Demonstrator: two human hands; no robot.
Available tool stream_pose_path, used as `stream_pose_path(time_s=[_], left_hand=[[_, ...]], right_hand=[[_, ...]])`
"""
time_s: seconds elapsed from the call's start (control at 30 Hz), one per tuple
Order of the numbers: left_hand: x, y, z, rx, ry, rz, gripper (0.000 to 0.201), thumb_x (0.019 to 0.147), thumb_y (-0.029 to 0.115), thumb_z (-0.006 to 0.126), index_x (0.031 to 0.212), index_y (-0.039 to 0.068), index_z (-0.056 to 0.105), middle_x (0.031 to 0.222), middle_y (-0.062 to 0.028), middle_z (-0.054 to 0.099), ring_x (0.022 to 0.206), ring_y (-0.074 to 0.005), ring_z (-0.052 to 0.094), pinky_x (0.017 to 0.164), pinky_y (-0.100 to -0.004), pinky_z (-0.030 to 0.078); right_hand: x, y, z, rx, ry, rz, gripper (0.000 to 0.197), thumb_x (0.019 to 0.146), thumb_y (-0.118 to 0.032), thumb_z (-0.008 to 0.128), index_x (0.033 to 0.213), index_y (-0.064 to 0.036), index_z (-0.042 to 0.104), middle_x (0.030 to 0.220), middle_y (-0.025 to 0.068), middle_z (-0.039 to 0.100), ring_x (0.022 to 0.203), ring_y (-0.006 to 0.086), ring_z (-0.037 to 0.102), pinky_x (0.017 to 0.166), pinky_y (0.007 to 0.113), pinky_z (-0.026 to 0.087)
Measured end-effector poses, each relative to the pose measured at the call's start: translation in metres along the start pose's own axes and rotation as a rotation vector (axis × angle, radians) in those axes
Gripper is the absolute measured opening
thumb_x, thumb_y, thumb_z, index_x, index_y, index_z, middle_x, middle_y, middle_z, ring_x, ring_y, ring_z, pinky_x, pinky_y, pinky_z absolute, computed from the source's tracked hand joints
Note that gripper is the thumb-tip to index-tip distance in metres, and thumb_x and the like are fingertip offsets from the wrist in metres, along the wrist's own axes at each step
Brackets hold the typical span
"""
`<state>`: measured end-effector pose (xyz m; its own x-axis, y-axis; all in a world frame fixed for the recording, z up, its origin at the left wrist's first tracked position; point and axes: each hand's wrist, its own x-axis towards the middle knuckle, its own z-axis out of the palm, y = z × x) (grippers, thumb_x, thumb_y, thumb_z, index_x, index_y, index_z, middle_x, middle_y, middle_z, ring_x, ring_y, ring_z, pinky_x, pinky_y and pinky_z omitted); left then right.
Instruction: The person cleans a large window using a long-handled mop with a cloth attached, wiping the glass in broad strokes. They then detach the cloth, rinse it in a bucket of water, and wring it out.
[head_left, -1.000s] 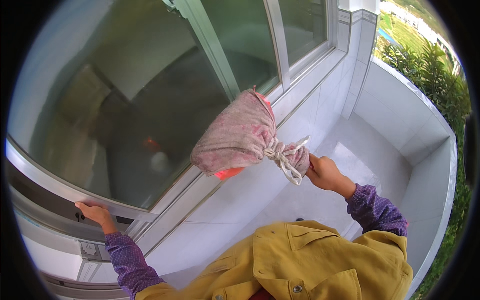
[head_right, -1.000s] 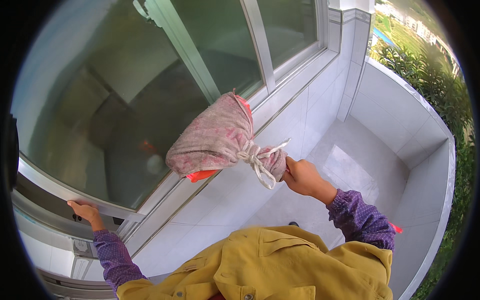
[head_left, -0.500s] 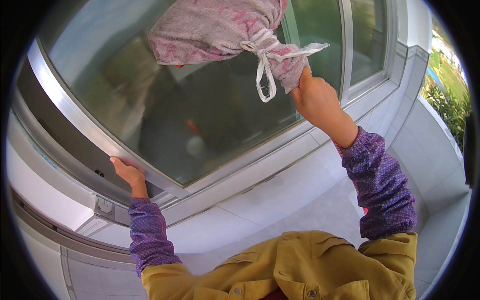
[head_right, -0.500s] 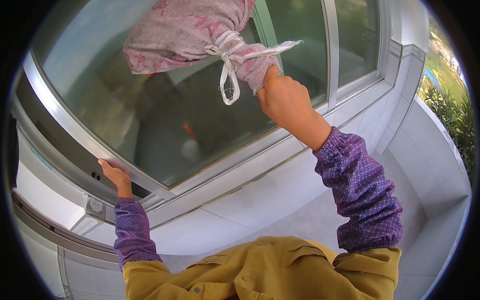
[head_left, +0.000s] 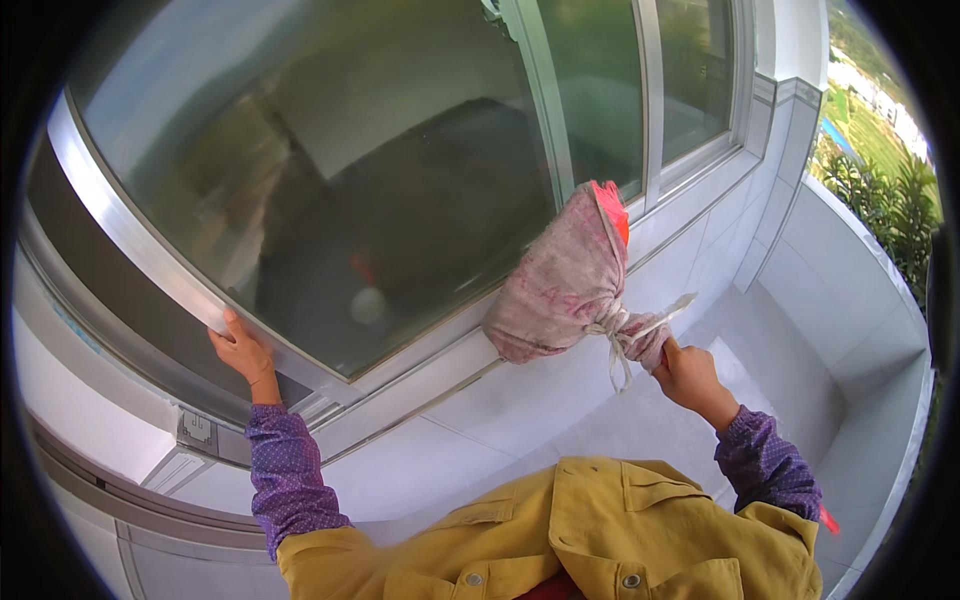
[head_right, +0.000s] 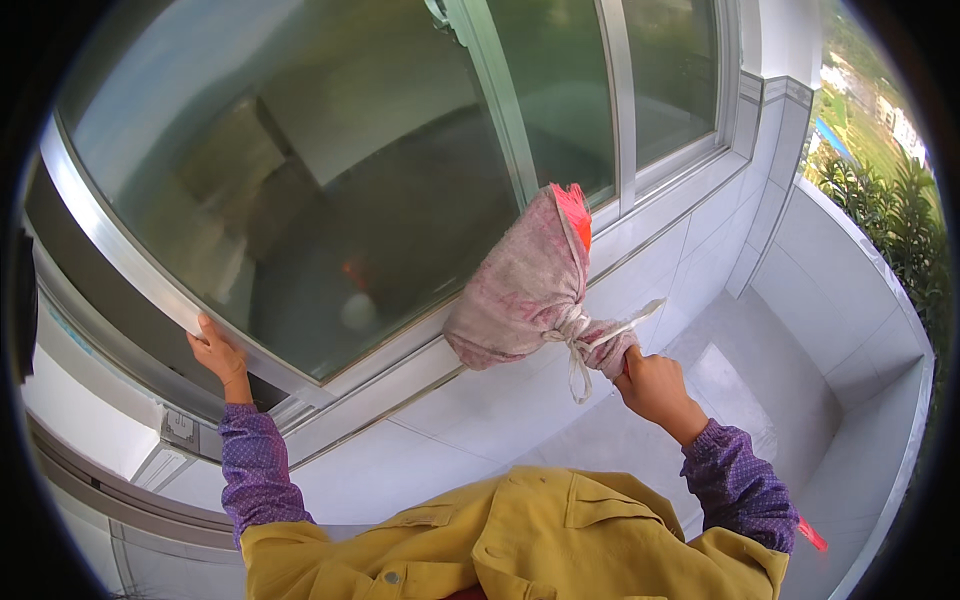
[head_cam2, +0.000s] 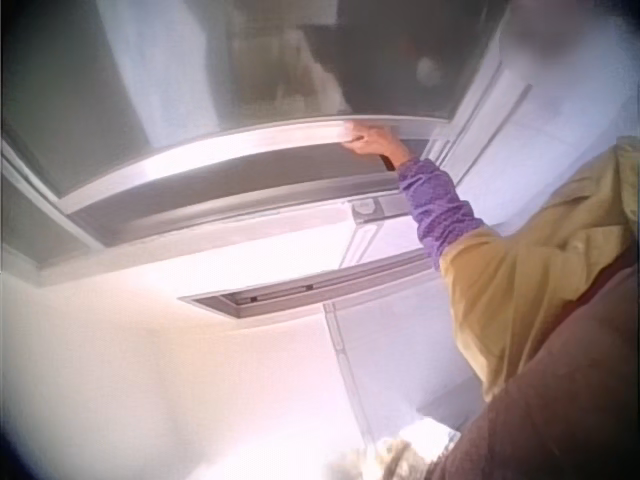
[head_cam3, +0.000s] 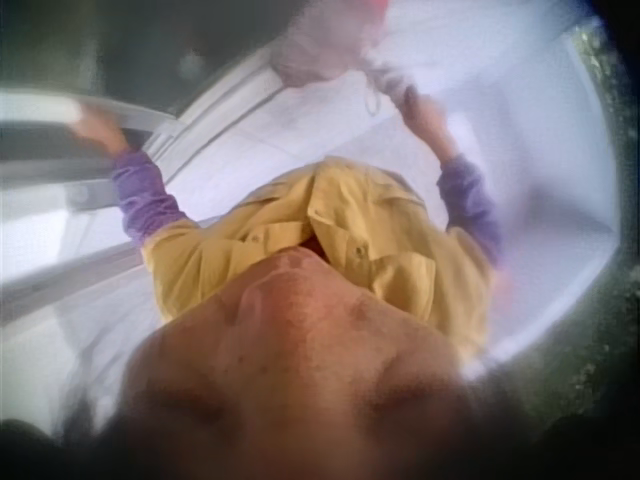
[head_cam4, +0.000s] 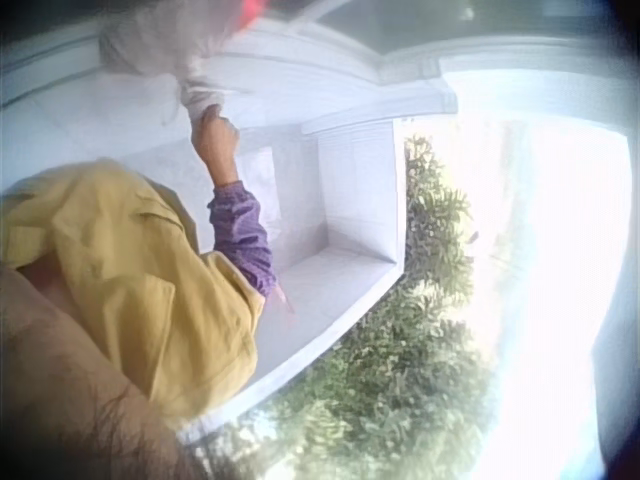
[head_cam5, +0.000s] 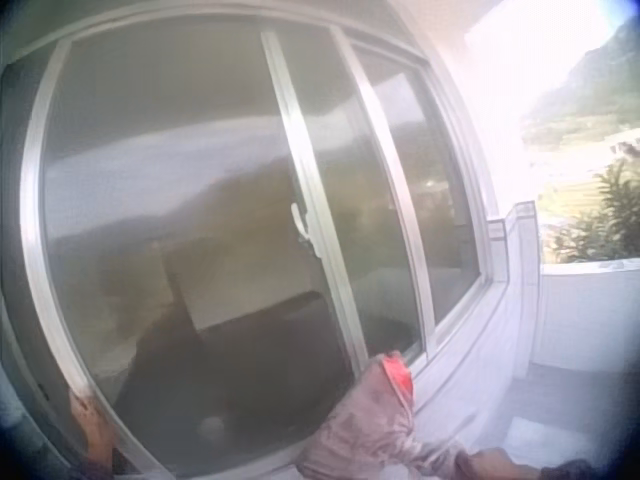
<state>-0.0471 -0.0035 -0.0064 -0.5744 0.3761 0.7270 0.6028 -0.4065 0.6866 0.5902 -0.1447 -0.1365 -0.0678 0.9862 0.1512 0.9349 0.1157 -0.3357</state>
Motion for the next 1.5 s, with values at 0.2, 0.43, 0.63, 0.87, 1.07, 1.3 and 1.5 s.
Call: stream_pose_path(time_s=[0.2, 0.43, 0.63, 0.87, 1.07, 1.3, 1.5], left_hand=[[0.000, 0.012, 0.001, 0.276, 0.102, 0.075, 0.062, 0.090, 0.047, 0.067, 0.116, -0.008, 0.057, 0.102, -0.0207, 0.066, 0.088, -0.0316, 0.064, 0.080, -0.0415, 0.051], [-0.001, 0.013, -0.021, 0.536, 0.179, 0.180, 0.061, 0.093, 0.043, 0.065, 0.123, -0.009, 0.052, 0.114, -0.0242, 0.061, 0.098, -0.0348, 0.061, 0.084, -0.0428, 0.049], [-0.003, 0.040, -0.031, 0.897, 0.365, 0.726, 0.059, 0.101, 0.036, 0.052, 0.145, -0.002, 0.037, 0.143, -0.0215, 0.042, 0.132, -0.0349, 0.041, 0.107, -0.0450, 0.039], [-0.017, 0.084, -0.024, 1.176, 0.332, 0.843, 0.050, 0.105, 0.029, 0.042, 0.148, 0.003, 0.037, 0.148, -0.0157, 0.042, 0.134, -0.0313, 0.042, 0.110, -0.0441, 0.035], [-0.011, 0.069, -0.024, 1.175, 0.304, 0.834, 0.051, 0.106, 0.030, 0.039, 0.150, 0.004, 0.033, 0.150, -0.0145, 0.040, 0.134, -0.0297, 0.043, 0.110, -0.0432, 0.038], [-0.003, 0.070, -0.042, 1.329, 0.287, 0.789, 0.051, 0.106, 0.027, 0.042, 0.150, 0.005, 0.032, 0.150, -0.0150, 0.041, 0.135, -0.0303, 0.045, 0.110, -0.0444, 0.037], [0.002, 0.078, -0.036, 1.437, 0.221, 0.701, 0.051, 0.106, 0.030, 0.041, 0.151, 0.007, 0.032, 0.152, -0.0131, 0.040, 0.136, -0.0310, 0.043, 0.112, -0.0459, 0.034]], right_hand=[[0.005, -0.021, -0.001, 0.254, 0.137, 0.054, 0.027, 0.083, -0.021, 0.065, 0.092, 0.0015, 0.053, 0.067, 0.0217, 0.062, 0.062, 0.0444, 0.061, 0.058, 0.052, 0.048], [0.012, -0.016, 0.017, 0.510, 0.161, 0.071, 0.025, 0.084, -0.019, 0.062, 0.094, 0.0024, 0.053, 0.071, 0.0241, 0.063, 0.067, 0.0453, 0.061, 0.061, 0.051, 0.048], [0.065, -0.024, -0.033, 0.426, 0.290, -0.070, 0.025, 0.083, -0.016, 0.063, 0.094, 0.0037, 0.052, 0.068, 0.0227, 0.063, 0.063, 0.0452, 0.060, 0.060, 0.052, 0.048], [0.111, 0.028, -0.038, 0.452, 0.169, -0.012, 0.030, 0.089, -0.022, 0.056, 0.098, 0.0058, 0.050, 0.076, 0.0255, 0.065, 0.073, 0.0466, 0.063, 0.066, 0.054, 0.049], [0.048, 0.065, 0.028, 0.625, -0.306, 0.180, 0.033, 0.089, -0.024, 0.055, 0.095, 0.0078, 0.054, 0.086, 0.0299, 0.065, 0.083, 0.0482, 0.063, 0.075, 0.053, 0.050], [0.004, 0.089, -0.021, 0.641, -0.248, -0.073, 0.028, 0.087, -0.020, 0.055, 0.092, 0.0077, 0.054, 0.080, 0.0283, 0.064, 0.076, 0.0464, 0.063, 0.068, 0.050, 0.050], [0.055, 0.107, -0.028, 0.796, -0.058, -0.049, 0.028, 0.088, -0.020, 0.056, 0.094, 0.0079, 0.054, 0.080, 0.0293, 0.064, 0.077, 0.0471, 0.062, 0.070, 0.050, 0.051]])
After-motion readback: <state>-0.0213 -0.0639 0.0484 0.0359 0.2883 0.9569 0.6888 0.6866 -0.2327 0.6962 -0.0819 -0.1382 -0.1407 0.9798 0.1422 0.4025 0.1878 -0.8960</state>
